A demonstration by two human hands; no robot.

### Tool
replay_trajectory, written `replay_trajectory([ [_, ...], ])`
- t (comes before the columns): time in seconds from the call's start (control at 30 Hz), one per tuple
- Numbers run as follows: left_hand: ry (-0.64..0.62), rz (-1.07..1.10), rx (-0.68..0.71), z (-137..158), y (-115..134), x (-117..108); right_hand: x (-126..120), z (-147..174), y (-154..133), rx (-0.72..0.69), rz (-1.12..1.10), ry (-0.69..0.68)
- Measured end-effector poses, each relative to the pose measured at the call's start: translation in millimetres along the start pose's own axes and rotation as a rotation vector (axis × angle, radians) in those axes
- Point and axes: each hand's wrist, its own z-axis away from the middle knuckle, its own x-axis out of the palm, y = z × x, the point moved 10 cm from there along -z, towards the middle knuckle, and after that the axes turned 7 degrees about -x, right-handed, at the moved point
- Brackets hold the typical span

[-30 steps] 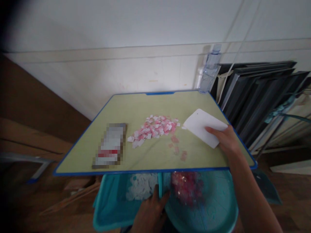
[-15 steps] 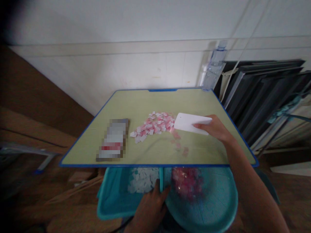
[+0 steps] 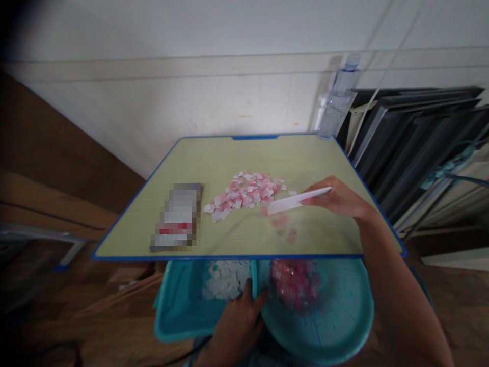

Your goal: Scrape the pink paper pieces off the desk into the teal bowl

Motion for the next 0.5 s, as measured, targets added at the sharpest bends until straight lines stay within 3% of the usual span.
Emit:
replay_trajectory([
  [0.13, -0.013, -0.009, 0.009, 0, 1, 1, 5, -13, -9, -0.041, 0.038, 0.059],
  [0.3, -0.001, -0.018, 0.001, 0, 1, 0, 32, -19, -7, -0.081, -0.034, -0.079],
  [0.5, 0.014, -0.031, 0.003, 0, 1, 0, 27, 3, 7, -0.071, -0.054, -0.220],
])
